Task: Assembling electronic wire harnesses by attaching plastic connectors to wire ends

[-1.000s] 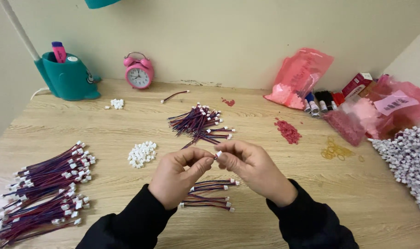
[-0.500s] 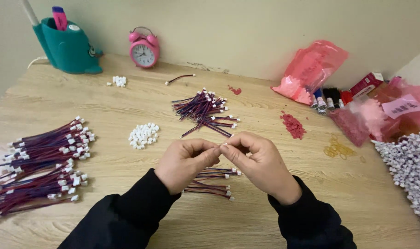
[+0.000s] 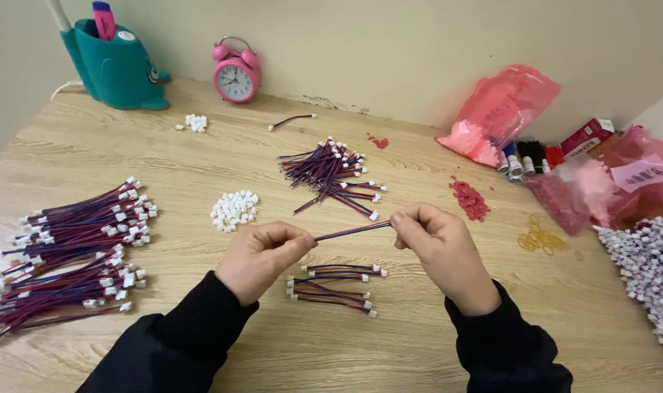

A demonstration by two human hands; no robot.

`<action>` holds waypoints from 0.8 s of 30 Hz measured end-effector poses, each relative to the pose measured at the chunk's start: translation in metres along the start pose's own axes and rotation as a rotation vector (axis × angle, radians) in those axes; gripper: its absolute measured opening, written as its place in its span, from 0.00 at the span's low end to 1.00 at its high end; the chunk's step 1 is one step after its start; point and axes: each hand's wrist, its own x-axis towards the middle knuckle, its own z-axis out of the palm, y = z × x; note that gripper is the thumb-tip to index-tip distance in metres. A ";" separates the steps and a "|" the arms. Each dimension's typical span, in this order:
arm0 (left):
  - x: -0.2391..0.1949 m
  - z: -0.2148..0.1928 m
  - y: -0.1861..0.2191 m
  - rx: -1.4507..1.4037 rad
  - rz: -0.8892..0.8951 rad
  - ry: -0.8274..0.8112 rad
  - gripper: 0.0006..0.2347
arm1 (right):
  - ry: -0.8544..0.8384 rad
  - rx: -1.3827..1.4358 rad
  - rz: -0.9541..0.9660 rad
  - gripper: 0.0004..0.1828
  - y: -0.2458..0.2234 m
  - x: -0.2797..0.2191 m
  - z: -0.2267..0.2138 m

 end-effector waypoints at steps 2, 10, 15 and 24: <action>0.002 -0.002 -0.008 0.064 0.015 0.006 0.04 | 0.040 -0.162 -0.047 0.09 -0.005 0.000 0.003; -0.003 0.004 -0.007 0.367 0.071 -0.006 0.04 | -0.299 -0.430 -0.518 0.11 -0.044 -0.007 0.046; -0.009 -0.002 -0.009 0.401 0.108 0.006 0.04 | -0.414 -0.243 -0.253 0.06 -0.031 -0.001 0.063; 0.002 -0.009 -0.042 -0.123 0.013 0.009 0.08 | -0.325 -0.070 -0.058 0.07 -0.024 -0.008 0.060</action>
